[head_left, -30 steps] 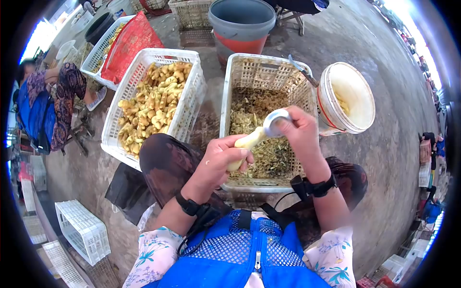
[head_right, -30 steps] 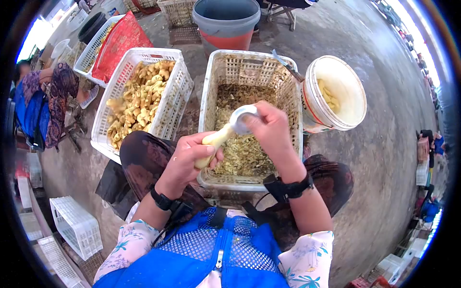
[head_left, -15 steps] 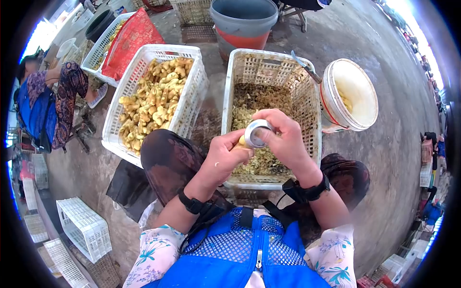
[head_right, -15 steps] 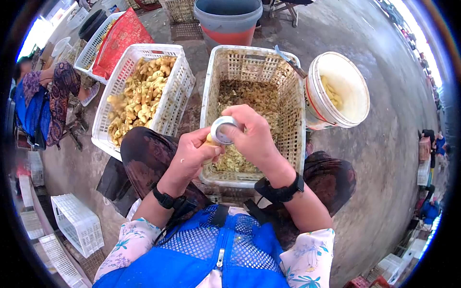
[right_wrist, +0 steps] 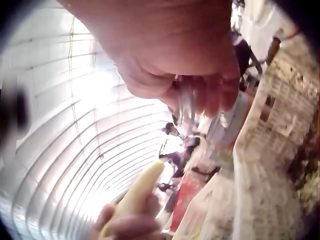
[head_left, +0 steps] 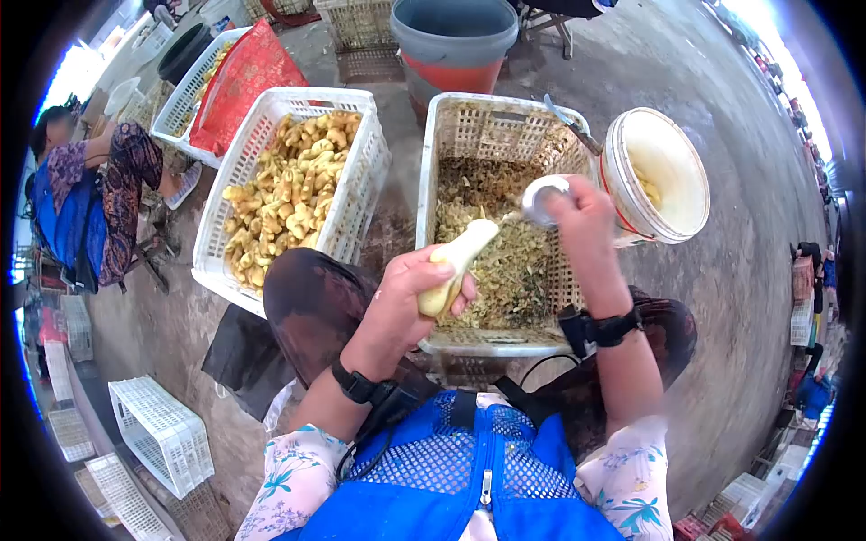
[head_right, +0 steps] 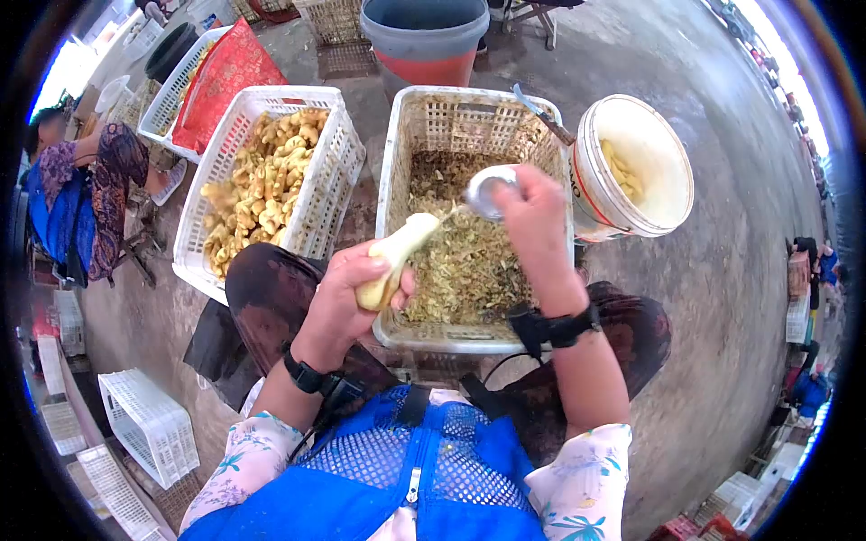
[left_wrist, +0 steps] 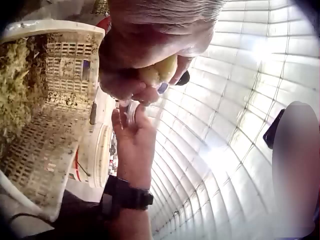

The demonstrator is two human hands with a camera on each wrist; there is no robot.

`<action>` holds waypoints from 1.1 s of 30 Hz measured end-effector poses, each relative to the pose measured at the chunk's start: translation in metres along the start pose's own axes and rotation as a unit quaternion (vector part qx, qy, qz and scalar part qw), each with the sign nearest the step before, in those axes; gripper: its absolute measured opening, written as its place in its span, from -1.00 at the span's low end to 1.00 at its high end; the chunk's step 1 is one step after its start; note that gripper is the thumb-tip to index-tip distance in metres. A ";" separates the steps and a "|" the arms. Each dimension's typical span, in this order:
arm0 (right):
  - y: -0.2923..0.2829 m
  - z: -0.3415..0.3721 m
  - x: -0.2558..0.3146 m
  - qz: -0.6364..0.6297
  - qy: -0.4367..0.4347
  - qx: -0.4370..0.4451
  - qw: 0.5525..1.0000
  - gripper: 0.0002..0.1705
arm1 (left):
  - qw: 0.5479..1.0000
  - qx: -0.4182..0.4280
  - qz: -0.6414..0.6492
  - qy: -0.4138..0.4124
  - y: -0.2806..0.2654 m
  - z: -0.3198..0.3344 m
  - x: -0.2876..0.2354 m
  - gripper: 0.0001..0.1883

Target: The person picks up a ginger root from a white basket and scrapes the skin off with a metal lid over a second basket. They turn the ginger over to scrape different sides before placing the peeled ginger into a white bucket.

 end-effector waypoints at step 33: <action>0.000 0.015 0.018 0.023 -0.025 0.060 0.998 -0.85 | 0.956 -0.048 -0.280 0.077 0.009 0.005 -0.004 -0.79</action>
Point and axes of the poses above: each hand's wrist, its own z-axis away from the middle knuckle, its own y-axis out of the palm, x = y × z, the point moved 9 cm from there along -z, towards the middle knuckle, and after that the axes turned 6 degrees about -y, right-handed, at the moved point
